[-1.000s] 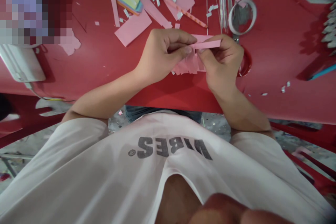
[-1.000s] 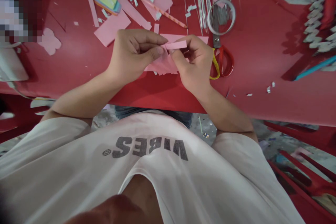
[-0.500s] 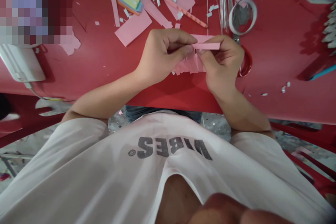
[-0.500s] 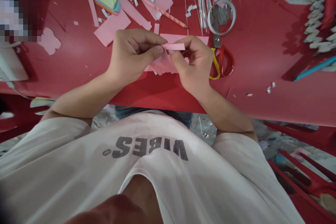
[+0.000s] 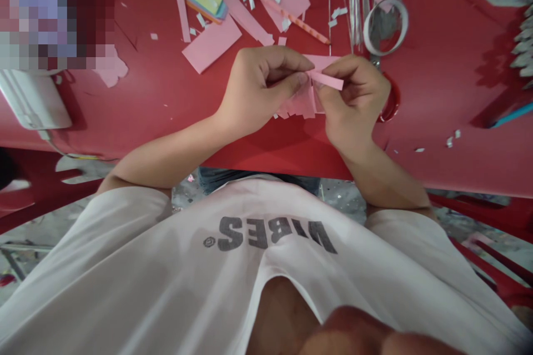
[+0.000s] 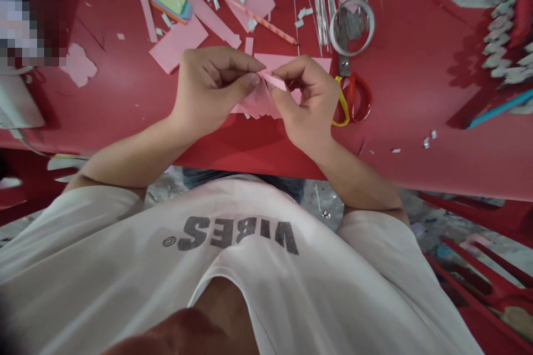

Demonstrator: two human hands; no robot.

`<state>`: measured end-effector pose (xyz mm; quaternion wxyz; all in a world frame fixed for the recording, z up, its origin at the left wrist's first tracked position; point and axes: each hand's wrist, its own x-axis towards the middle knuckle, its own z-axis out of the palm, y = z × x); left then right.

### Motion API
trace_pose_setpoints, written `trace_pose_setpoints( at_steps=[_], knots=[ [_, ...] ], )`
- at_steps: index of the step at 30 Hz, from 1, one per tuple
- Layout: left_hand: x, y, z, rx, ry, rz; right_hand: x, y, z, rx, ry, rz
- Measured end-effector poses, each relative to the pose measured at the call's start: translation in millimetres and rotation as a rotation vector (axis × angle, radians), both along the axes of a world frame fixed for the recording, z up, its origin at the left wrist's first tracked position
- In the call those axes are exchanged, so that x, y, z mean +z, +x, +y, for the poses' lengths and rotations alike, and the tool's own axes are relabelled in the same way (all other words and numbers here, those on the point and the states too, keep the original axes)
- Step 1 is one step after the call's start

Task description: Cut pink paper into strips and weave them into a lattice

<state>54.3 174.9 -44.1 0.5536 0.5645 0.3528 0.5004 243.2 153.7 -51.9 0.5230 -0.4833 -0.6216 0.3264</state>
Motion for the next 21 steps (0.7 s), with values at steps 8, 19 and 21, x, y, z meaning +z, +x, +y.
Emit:
trace_pose_setpoints(
  at_steps=[8, 19, 21],
  knots=[
    [1.6, 0, 0, -0.015, 0.017, -0.010, -6.3, 1, 1, 0.007, 0.034, -0.027],
    [2.3, 2, -1, 0.014, 0.007, 0.025, 4.5, -2, -4, -0.001, -0.027, -0.044],
    [2.5, 1, -2, 0.017, 0.011, 0.035, 5.8, -2, -4, 0.000, -0.046, -0.069]
  ],
)
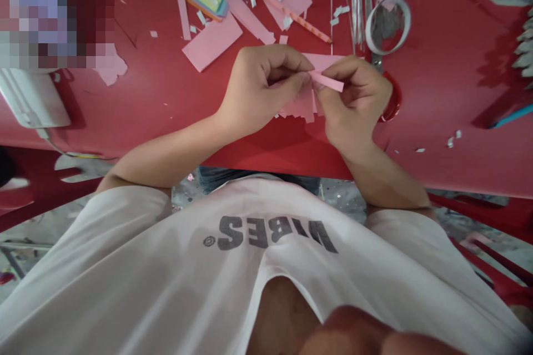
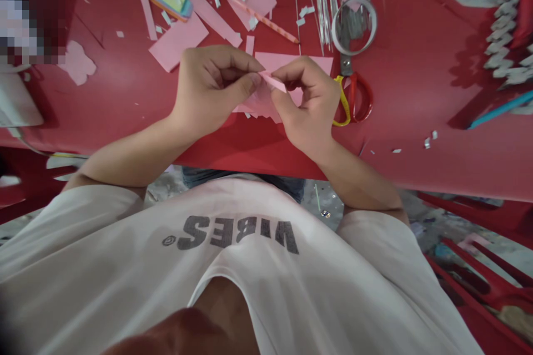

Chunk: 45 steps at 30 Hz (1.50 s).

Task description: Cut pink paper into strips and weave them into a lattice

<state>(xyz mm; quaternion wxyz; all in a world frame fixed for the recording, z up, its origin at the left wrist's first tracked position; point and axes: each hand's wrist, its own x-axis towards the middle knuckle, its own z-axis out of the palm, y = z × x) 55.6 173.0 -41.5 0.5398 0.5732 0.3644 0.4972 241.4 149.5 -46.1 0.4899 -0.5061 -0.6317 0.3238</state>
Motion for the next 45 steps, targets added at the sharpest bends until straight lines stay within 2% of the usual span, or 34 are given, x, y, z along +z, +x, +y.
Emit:
trace_pose_setpoints(
  at_steps=[8, 14, 23, 31, 45],
  knots=[
    [-1.0, 0.6, -0.4, -0.007, 0.001, -0.032, -5.4, -0.2, 1.7, 0.015, 0.092, 0.063],
    [3.2, 1.5, -3.1, 0.006, 0.007, -0.046, -2.1, -0.1, -1.0, 0.007, 0.032, 0.019],
    [7.8, 0.6, -3.5, -0.005, -0.017, -0.061, 1.6, 0.5, -2.6, -0.008, 0.030, -0.031],
    [2.2, 2.2, -2.8, -0.011, 0.021, -0.090, 2.1, 0.7, -4.3, -0.017, 0.019, -0.038],
    [2.4, 1.8, -4.4, 0.003, 0.027, -0.050, 4.0, 0.6, -3.5, -0.009, -0.023, -0.076]
  ],
)
